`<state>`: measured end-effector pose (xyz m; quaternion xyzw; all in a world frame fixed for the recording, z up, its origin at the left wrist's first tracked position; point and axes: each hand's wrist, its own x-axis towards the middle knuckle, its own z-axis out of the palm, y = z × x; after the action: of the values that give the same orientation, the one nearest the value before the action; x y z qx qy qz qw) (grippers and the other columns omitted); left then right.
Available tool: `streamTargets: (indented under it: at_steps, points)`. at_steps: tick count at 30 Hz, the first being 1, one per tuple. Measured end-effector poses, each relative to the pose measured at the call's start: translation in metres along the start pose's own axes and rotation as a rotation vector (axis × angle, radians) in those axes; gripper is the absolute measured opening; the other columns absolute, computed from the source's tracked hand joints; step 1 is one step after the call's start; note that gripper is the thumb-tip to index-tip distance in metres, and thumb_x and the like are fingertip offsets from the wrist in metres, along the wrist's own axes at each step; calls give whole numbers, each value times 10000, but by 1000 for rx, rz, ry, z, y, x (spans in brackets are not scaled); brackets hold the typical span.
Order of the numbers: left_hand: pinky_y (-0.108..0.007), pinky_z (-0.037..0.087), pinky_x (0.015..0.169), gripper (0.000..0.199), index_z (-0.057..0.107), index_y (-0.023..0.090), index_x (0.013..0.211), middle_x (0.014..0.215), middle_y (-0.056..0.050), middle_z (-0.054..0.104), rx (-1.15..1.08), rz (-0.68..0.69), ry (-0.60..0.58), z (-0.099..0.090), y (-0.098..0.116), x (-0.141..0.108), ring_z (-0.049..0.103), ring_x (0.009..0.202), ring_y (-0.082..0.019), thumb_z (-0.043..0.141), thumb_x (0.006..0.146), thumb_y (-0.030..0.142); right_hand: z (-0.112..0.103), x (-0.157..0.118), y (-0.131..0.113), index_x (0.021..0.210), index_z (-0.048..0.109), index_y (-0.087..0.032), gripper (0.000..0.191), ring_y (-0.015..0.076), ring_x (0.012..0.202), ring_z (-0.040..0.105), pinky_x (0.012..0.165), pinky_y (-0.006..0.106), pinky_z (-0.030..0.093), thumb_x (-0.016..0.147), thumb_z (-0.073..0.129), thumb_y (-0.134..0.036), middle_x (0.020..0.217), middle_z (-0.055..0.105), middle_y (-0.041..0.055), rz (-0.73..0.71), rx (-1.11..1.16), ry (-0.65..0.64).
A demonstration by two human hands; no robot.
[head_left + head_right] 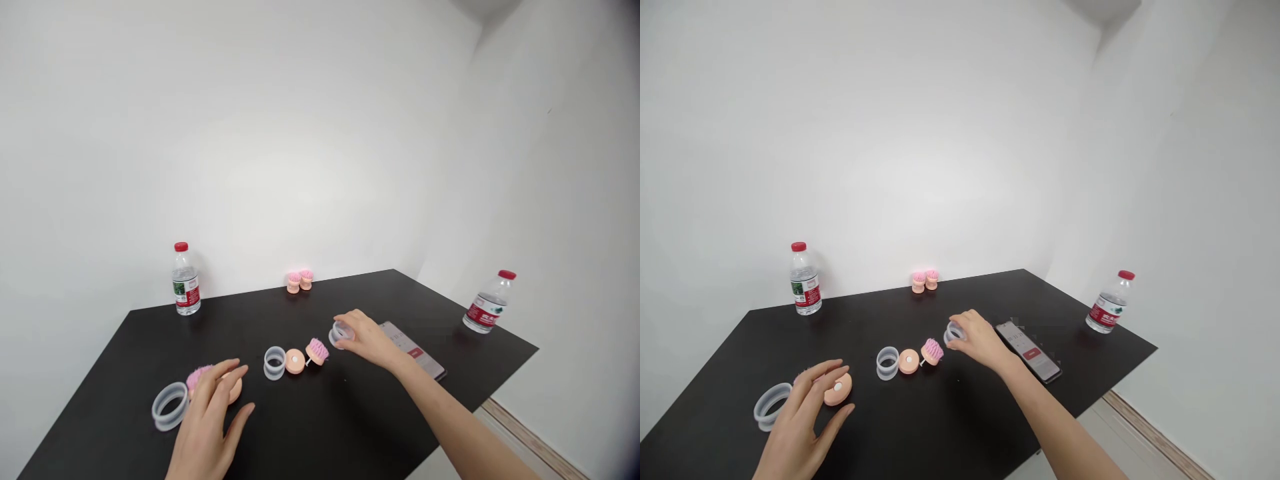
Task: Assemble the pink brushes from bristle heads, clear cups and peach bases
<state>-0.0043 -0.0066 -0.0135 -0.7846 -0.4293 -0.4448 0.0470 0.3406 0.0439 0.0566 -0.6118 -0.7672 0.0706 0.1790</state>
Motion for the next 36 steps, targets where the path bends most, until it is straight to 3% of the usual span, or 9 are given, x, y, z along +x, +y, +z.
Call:
streamTargets:
  at_steps: [4, 8, 13, 17, 19, 22, 26, 33, 36]
  points:
    - [-396, 589, 860, 386, 572, 307, 1258, 1223, -95, 634, -220, -76, -56, 3, 16, -5, 661, 1073, -274, 648, 891, 398, 1, -26, -62, 1109, 668, -230, 378, 246, 974, 601, 862, 368, 489, 767, 791, -334, 1005, 676, 51, -160, 212, 77]
    - [-377, 596, 785, 580, 575, 290, 1227, 1122, -74, 683, -452, -174, -134, 9, 32, -7, 686, 914, -261, 763, 744, 550, 37, -38, -117, 938, 659, -215, 426, 238, 869, 581, 784, 368, 469, 688, 851, -501, 932, 682, 44, -404, 262, 74]
    - [-314, 603, 709, 310, 593, 253, 975, 884, -3, 706, -611, -359, -213, 7, 37, 0, 715, 779, -208, 726, 790, 463, 65, -37, -137, 920, 647, -211, 433, 239, 854, 585, 756, 368, 475, 728, 798, -569, 927, 679, 52, -439, 296, 77]
    - [-311, 612, 779, 296, 598, 247, 1044, 950, -21, 738, -640, -381, -189, 0, 32, 4, 747, 872, -223, 712, 799, 367, 45, -24, -101, 1185, 628, -205, 430, 274, 1071, 581, 926, 425, 488, 833, 742, -424, 1151, 683, 98, -424, 295, 166]
    - [-319, 612, 796, 309, 602, 248, 1068, 959, -26, 750, -627, -412, -152, -1, 31, 3, 752, 890, -234, 706, 799, 359, 30, -12, -65, 1171, 649, -208, 301, 283, 1163, 557, 999, 454, 467, 887, 666, -307, 1193, 677, 108, -288, 188, 218]
    - [-329, 608, 811, 302, 609, 249, 1058, 938, -24, 750, -613, -448, -86, 0, 34, 1, 751, 873, -236, 695, 806, 393, 11, 7, -1, 1171, 677, -187, 314, 306, 1265, 521, 1042, 465, 455, 862, 644, -230, 1238, 672, 132, -8, -23, 141]
    - [-304, 612, 777, 294, 607, 252, 1052, 907, -21, 747, -568, -408, -66, 2, 33, 0, 748, 817, -218, 686, 813, 404, 3, 21, 58, 1056, 740, -165, 341, 353, 1306, 513, 1114, 506, 380, 728, 667, -108, 1195, 712, 141, 45, -100, 34]
    - [-261, 619, 690, 269, 599, 250, 1064, 930, -30, 756, -419, -273, -169, 0, 19, 4, 758, 831, -217, 676, 828, 353, 25, 20, 75, 787, 749, -238, 215, 322, 1352, 496, 1174, 472, 278, 702, 646, -68, 958, 772, 46, 18, -143, -88]
    - [-270, 616, 711, 271, 602, 259, 1062, 929, -22, 753, -423, -292, -132, 1, 19, 4, 754, 826, -216, 676, 822, 359, 30, 19, 77, 883, 754, -245, 218, 296, 1375, 472, 1194, 449, 238, 736, 663, -114, 1037, 766, 37, 15, -154, -83]
